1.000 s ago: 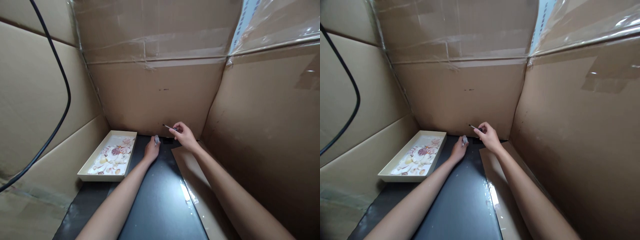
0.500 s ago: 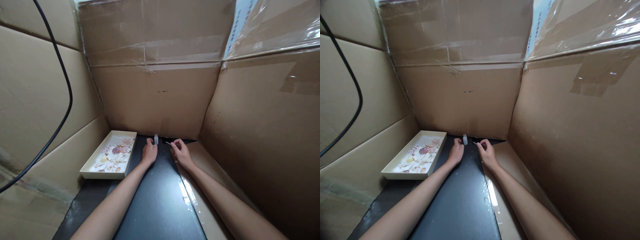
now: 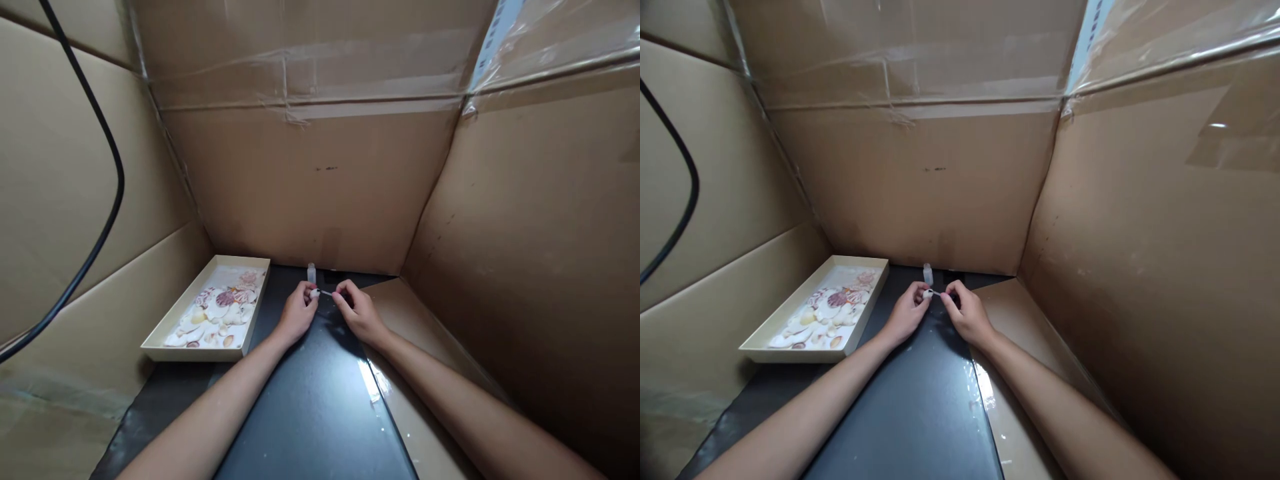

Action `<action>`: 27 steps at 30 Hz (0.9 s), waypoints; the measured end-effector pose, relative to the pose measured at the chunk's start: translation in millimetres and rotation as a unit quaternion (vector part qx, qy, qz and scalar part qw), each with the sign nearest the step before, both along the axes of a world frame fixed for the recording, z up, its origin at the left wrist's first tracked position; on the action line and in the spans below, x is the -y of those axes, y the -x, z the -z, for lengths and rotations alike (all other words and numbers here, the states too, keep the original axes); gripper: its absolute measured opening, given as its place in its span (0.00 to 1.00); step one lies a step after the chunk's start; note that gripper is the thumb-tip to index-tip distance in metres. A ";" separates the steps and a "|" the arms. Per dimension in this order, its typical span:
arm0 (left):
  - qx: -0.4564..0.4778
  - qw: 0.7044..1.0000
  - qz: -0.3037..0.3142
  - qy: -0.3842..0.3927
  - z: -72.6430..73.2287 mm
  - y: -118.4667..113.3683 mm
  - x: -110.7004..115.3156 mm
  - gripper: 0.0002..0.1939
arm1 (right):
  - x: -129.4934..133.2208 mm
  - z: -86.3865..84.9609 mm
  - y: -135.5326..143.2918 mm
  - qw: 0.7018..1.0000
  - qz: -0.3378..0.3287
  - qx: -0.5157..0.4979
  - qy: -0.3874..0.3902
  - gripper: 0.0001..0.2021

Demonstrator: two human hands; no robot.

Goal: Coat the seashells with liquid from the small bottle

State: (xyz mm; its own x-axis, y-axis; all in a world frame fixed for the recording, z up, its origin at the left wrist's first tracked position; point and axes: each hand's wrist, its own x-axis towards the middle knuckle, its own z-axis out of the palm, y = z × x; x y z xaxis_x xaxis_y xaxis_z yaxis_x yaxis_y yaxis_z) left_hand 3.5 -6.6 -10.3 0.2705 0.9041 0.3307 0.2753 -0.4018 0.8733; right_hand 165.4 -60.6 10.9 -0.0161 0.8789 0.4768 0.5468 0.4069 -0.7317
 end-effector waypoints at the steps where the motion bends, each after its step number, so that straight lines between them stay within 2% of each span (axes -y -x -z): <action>1: -0.004 1.000 0.003 -0.002 -0.6 0.0 0.9 0.07 | 0.1 -0.2 0.1 1.000 -0.006 0.002 0.003 0.10; 4: -0.007 1.000 0.015 -0.007 -1.6 0.2 2.5 0.06 | -0.6 0.5 0.4 1.000 -0.008 0.010 0.006 0.09; 10: -0.013 0.999 0.027 -0.010 0.0 0.6 1.2 0.08 | -2.6 2.7 0.3 0.998 0.039 0.041 -0.023 0.07; 20: -0.018 0.999 0.033 -0.005 -1.7 0.7 1.9 0.06 | 0.3 3.3 1.3 0.994 -0.049 0.064 -0.067 0.05; 27: -0.028 0.999 0.020 -0.007 -5.1 0.4 3.9 0.05 | 1.3 2.9 2.4 0.995 0.015 0.061 -0.081 0.03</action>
